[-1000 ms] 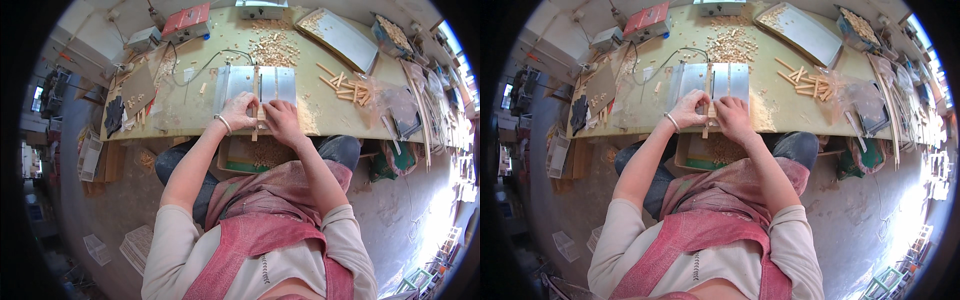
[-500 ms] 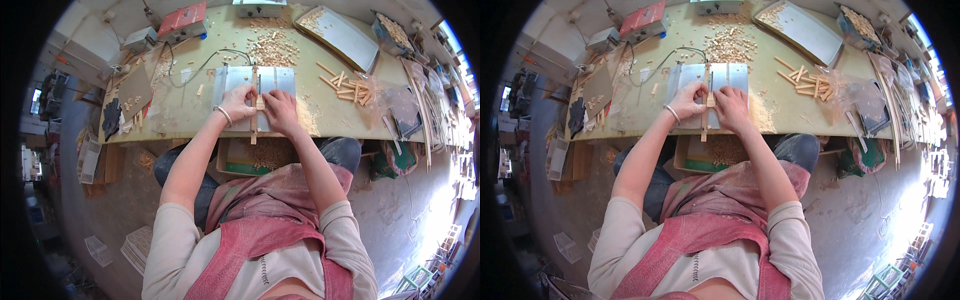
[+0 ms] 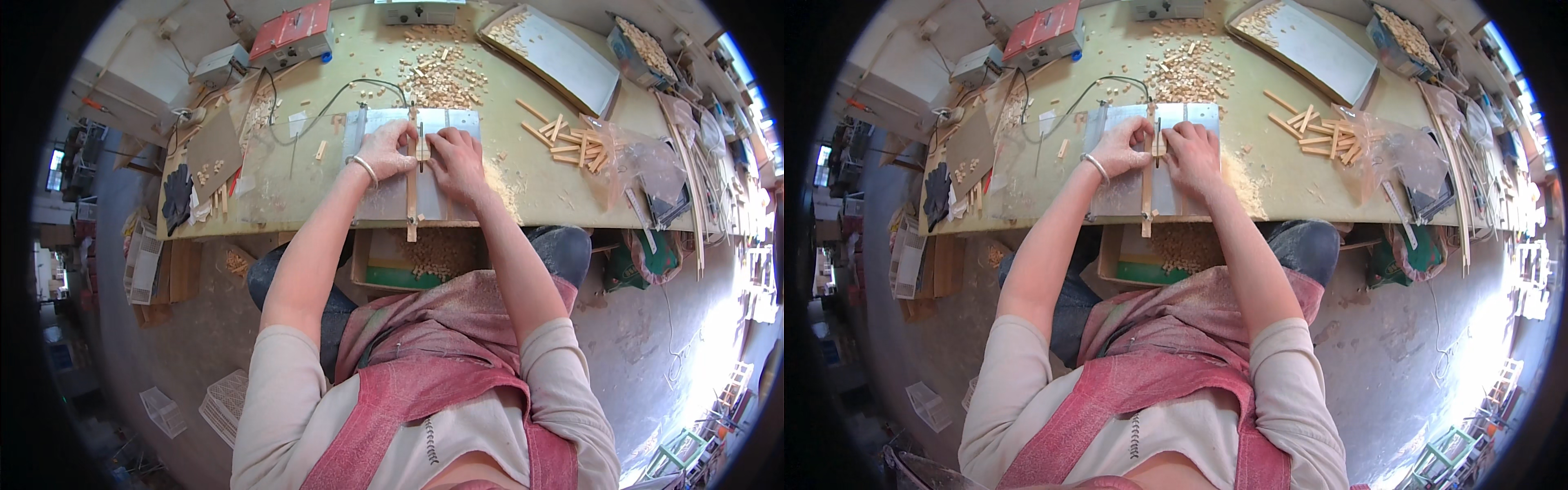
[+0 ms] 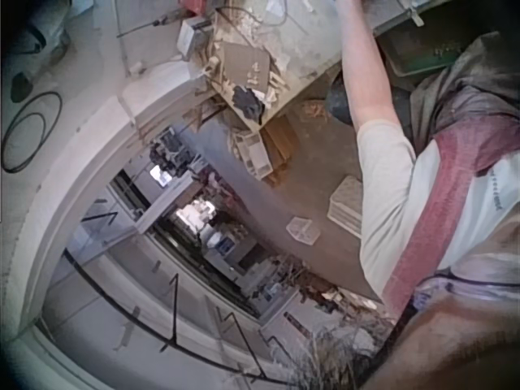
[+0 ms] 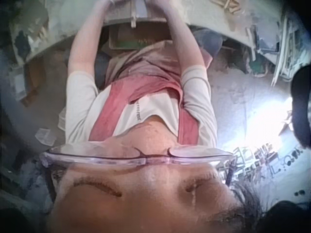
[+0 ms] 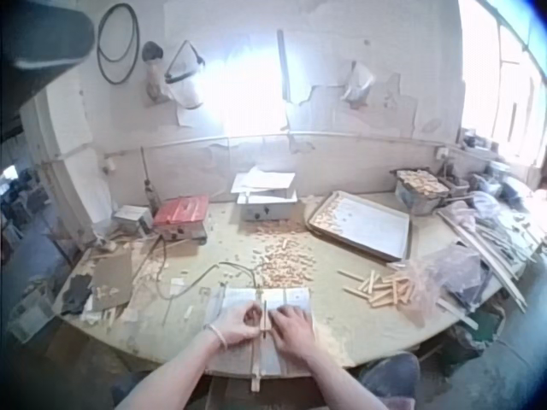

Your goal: The person sits on the floor and repeatedly feeds small wooden sticks into a table-mounted shaping machine. They guide each stick through the cutter with both hands, then place the finished pieces on the table to the right. The process is repeated continuously throughout the clip.

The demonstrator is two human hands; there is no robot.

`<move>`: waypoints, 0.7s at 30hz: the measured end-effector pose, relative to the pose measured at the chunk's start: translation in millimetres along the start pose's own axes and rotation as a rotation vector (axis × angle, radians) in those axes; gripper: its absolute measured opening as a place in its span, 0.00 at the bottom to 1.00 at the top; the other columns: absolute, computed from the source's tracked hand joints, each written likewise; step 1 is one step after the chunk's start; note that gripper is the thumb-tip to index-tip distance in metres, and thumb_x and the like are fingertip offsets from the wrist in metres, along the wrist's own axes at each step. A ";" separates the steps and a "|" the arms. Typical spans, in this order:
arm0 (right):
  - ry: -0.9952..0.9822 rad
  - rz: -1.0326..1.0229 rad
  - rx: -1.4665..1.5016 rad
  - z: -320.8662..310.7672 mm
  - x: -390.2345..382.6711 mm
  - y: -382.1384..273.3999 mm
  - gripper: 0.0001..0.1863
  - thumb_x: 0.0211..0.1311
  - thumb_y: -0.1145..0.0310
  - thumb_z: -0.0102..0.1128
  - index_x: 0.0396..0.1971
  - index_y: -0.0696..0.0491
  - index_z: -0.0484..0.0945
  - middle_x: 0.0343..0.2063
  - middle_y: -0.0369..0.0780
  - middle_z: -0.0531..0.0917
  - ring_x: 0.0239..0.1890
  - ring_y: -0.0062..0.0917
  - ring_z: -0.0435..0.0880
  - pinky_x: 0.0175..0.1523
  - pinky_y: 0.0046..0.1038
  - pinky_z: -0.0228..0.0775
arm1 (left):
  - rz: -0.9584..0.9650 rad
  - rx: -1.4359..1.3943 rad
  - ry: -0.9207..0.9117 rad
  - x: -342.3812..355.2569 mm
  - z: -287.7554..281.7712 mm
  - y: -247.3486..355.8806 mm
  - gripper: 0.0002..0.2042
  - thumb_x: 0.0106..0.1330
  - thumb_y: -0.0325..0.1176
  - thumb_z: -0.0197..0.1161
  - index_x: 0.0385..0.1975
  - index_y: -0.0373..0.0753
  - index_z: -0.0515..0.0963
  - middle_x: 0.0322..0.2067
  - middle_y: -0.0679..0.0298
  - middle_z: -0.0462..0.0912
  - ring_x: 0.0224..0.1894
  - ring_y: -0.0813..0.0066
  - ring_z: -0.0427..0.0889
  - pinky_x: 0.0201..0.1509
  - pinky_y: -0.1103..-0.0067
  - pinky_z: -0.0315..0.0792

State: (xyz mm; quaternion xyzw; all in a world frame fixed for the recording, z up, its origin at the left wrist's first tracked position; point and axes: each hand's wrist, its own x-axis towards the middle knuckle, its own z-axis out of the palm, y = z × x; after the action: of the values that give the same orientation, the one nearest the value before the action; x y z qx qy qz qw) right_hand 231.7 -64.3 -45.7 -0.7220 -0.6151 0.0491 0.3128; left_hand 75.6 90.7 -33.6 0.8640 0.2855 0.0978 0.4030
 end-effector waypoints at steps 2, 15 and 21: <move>-0.012 0.008 -0.018 0.7 1.4 0.7 0.23 0.62 0.64 0.71 0.58 0.48 0.81 0.53 0.40 0.80 0.62 0.37 0.75 0.69 0.42 0.60 | 0.024 0.046 -0.006 -0.6 -1.2 2.5 0.23 0.48 0.37 0.77 0.46 0.42 0.79 0.36 0.67 0.75 0.39 0.73 0.75 0.47 0.75 0.77; 0.028 -0.102 0.031 -12.4 -70.5 -26.0 0.25 0.60 0.67 0.69 0.58 0.52 0.80 0.53 0.42 0.80 0.60 0.41 0.75 0.69 0.45 0.60 | 0.009 -0.023 -0.089 -77.5 -3.2 27.6 0.17 0.58 0.37 0.75 0.45 0.41 0.81 0.40 0.63 0.74 0.42 0.71 0.77 0.50 0.76 0.75; 0.009 -0.122 0.041 -6.5 -67.7 -34.7 0.24 0.62 0.69 0.69 0.59 0.53 0.80 0.53 0.43 0.80 0.61 0.42 0.75 0.69 0.45 0.59 | 0.143 0.087 0.003 -71.6 11.2 25.7 0.23 0.51 0.39 0.79 0.45 0.41 0.81 0.37 0.64 0.74 0.38 0.71 0.76 0.46 0.74 0.76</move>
State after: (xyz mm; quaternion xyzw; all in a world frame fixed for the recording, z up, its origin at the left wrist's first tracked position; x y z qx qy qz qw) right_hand 188.8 -127.5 -44.0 -0.6769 -0.6554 0.0392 0.3328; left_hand 32.1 29.4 -17.2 0.8987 0.2276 0.1151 0.3569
